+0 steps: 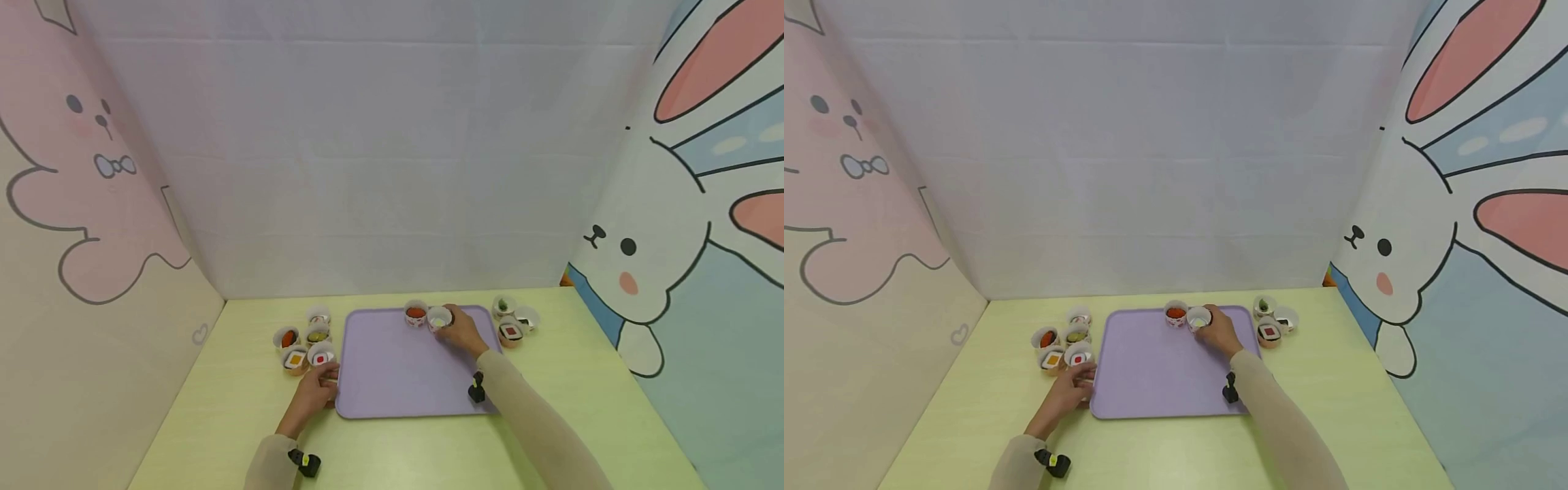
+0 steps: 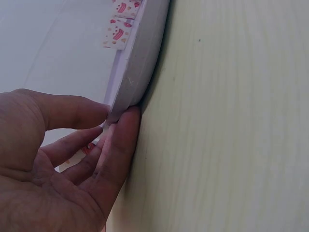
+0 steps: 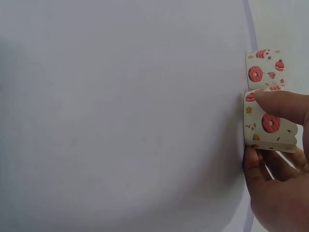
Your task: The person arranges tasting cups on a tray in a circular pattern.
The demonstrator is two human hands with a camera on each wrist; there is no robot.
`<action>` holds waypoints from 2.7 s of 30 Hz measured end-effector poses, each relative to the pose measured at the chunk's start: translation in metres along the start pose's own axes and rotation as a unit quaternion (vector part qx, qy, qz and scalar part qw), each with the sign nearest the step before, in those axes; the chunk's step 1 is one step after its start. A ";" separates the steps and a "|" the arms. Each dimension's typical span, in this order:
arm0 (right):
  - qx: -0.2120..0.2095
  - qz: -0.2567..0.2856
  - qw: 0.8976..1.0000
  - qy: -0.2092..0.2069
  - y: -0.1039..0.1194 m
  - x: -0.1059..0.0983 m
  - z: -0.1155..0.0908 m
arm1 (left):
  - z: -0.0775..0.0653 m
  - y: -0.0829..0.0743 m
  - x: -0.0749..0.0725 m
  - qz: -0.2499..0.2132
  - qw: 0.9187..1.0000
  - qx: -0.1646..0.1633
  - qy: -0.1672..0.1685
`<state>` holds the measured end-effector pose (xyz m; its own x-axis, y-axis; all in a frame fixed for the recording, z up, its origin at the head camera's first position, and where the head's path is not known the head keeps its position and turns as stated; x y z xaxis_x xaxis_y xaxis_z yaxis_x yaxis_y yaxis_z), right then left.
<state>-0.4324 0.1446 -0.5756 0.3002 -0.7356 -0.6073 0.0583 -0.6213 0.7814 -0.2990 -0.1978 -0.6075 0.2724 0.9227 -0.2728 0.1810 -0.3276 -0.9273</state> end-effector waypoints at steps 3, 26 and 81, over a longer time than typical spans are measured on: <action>-0.001 0.010 1.000 0.005 0.002 -0.002 -0.002 | 0.000 0.000 0.000 -0.001 1.000 -0.002 -0.001; -0.027 0.042 0.999 0.020 0.026 -0.016 -0.019 | -0.002 -0.001 -0.002 -0.003 1.000 -0.001 -0.004; -0.100 0.128 0.985 -0.056 0.055 -0.128 -0.114 | 0.000 0.001 -0.001 0.005 1.000 -0.002 -0.001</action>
<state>-0.3588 0.2354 -0.4384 0.2241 -0.8934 -0.3894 0.1845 -0.3535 0.9171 -0.2992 -0.1988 -0.6082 0.2723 0.9200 -0.2817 0.1815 -0.3367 -0.9240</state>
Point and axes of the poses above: each hand's wrist, its own z-axis towards the middle knuckle, its own x-axis out of the palm, y = z × x, the point moved 10 cm from there along z, towards the middle knuckle, and after that the axes turned 13 degrees about y, right-handed, at the moved point
